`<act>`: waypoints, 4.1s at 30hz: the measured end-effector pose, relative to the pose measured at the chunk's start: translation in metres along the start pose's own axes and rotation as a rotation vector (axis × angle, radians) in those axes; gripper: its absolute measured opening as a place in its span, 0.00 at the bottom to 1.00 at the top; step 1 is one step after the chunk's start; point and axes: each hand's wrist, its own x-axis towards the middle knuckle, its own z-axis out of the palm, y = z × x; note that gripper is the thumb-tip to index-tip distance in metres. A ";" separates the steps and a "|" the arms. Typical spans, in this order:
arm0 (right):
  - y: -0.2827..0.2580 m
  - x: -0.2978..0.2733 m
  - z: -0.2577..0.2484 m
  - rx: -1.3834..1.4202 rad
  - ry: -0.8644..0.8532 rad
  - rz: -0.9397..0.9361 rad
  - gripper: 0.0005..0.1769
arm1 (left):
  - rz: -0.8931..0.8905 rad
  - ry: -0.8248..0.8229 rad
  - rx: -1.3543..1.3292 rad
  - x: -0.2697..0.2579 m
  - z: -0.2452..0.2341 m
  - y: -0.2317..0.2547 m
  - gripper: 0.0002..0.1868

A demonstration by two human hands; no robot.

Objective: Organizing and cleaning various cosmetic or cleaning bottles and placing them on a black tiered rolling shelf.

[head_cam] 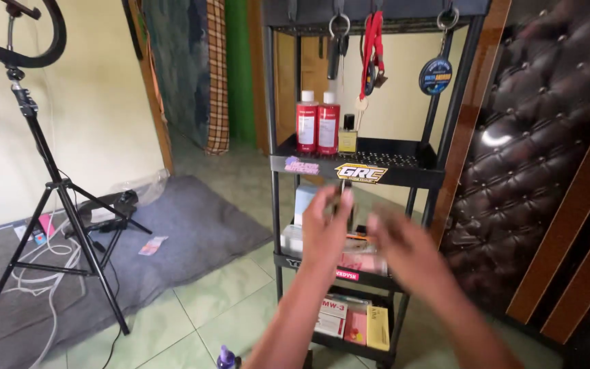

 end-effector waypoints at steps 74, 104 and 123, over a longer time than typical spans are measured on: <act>0.122 0.412 -0.006 -1.138 -0.027 -0.074 0.32 | -0.240 -0.928 1.466 0.262 0.054 -0.052 0.36; 0.118 0.411 -0.008 -1.263 -0.093 -0.089 0.36 | -0.383 -0.968 1.374 0.192 0.030 -0.035 0.32; -0.022 0.197 -0.018 -0.595 0.046 -0.246 0.19 | 0.210 -0.417 1.042 0.135 -0.003 0.045 0.18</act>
